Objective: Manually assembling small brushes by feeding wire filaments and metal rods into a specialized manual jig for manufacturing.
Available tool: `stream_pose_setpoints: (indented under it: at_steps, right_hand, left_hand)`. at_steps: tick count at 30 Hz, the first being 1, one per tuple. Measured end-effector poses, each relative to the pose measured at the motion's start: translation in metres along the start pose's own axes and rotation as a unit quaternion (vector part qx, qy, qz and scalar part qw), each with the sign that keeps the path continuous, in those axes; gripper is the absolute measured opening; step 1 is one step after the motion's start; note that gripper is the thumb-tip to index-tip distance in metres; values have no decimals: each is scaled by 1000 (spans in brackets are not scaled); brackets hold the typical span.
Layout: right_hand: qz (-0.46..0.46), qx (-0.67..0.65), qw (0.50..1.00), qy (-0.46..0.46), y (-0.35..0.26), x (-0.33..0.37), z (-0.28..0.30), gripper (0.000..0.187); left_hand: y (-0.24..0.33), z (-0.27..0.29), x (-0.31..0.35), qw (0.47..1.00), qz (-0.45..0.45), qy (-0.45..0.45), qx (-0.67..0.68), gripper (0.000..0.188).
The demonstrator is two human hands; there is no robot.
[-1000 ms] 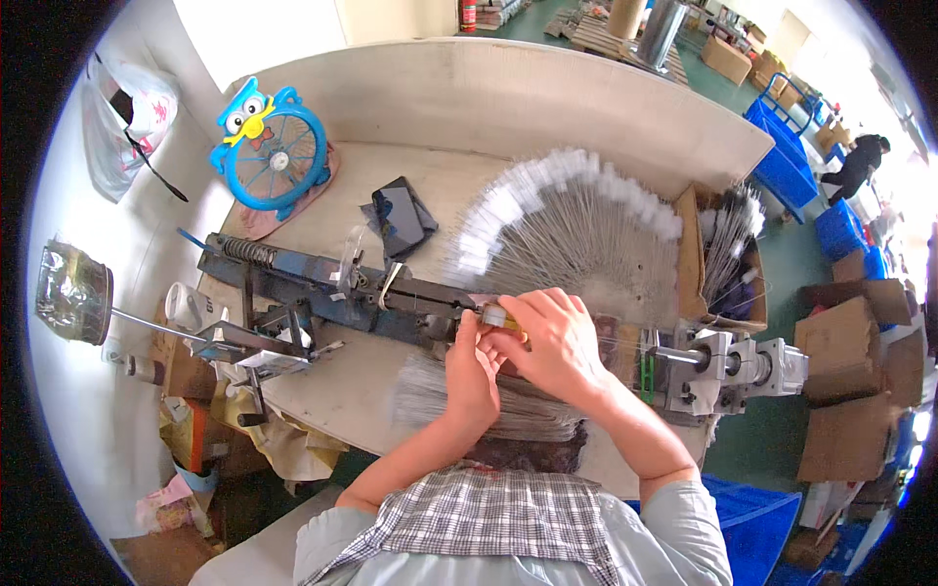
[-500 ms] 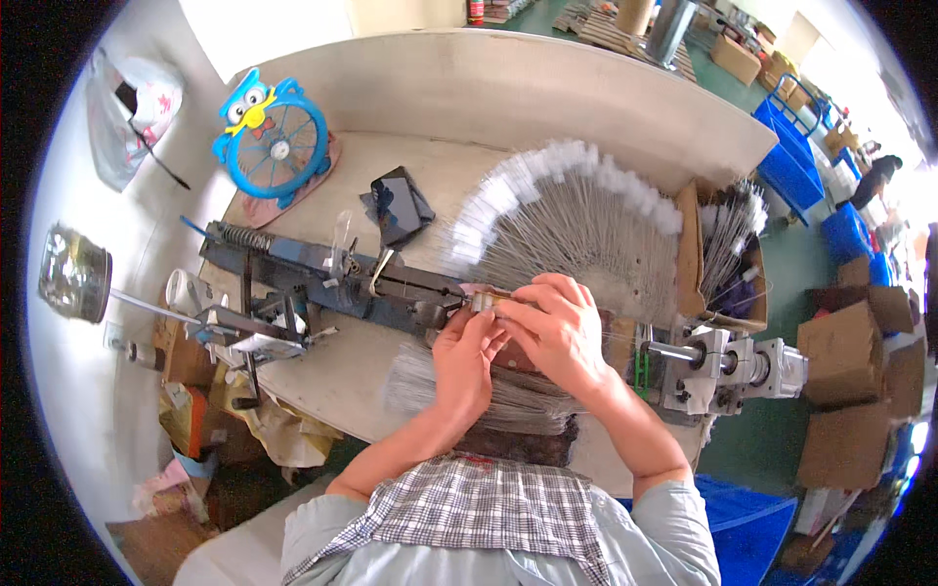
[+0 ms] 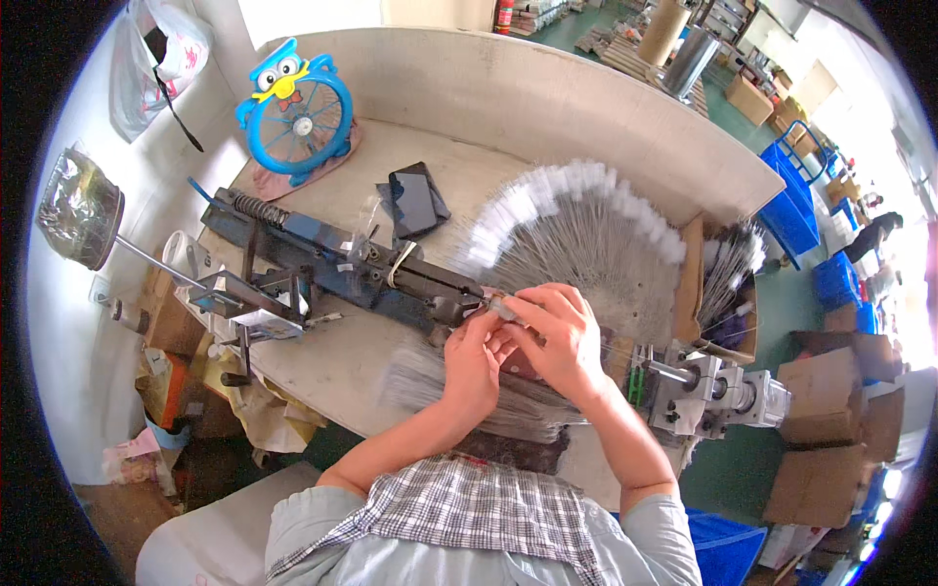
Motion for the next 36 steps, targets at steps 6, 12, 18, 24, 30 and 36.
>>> stream_pose_setpoints:
  at_steps: [6, 12, 18, 24, 30, 36]
  right_hand:
    - [-24, 21, 999, 21, 0, 9, 8, 28]
    - [-27, 35, 999, 21, 3, 12, 7, 25]
    - [-32, 23, 999, 15, 8, 18, 2, 26]
    - [-40, 8, 999, 31, 7, 17, 3, 26]
    - [-48, 8, 998, 39, 6, 16, -3, 34]
    - [-68, 30, 996, 45, 5, 12, -6, 34]
  left_hand:
    - [0, -1, -1, 998, -27, 21, -45, 13]
    - [1, 1, -1, 995, -46, 20, -85, 13]
    - [2, -3, 2, 999, -30, 22, -17, 13]
    - [2, -7, 1, 997, -44, 2, -60, 16]
    - [4, -9, 1, 996, -48, -1, -74, 15]
    - [3, -6, 3, 999, -9, -36, -5, 13]
Point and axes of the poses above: each hand's wrist, its own x-axis away from the middle knuckle, its own z-axis out of the back of the hand, y = z × x, the point moved 6 cm from there along -x, towards the middle knuckle, and after that the axes turned 7 degrees about x, right-handed, at the moved point
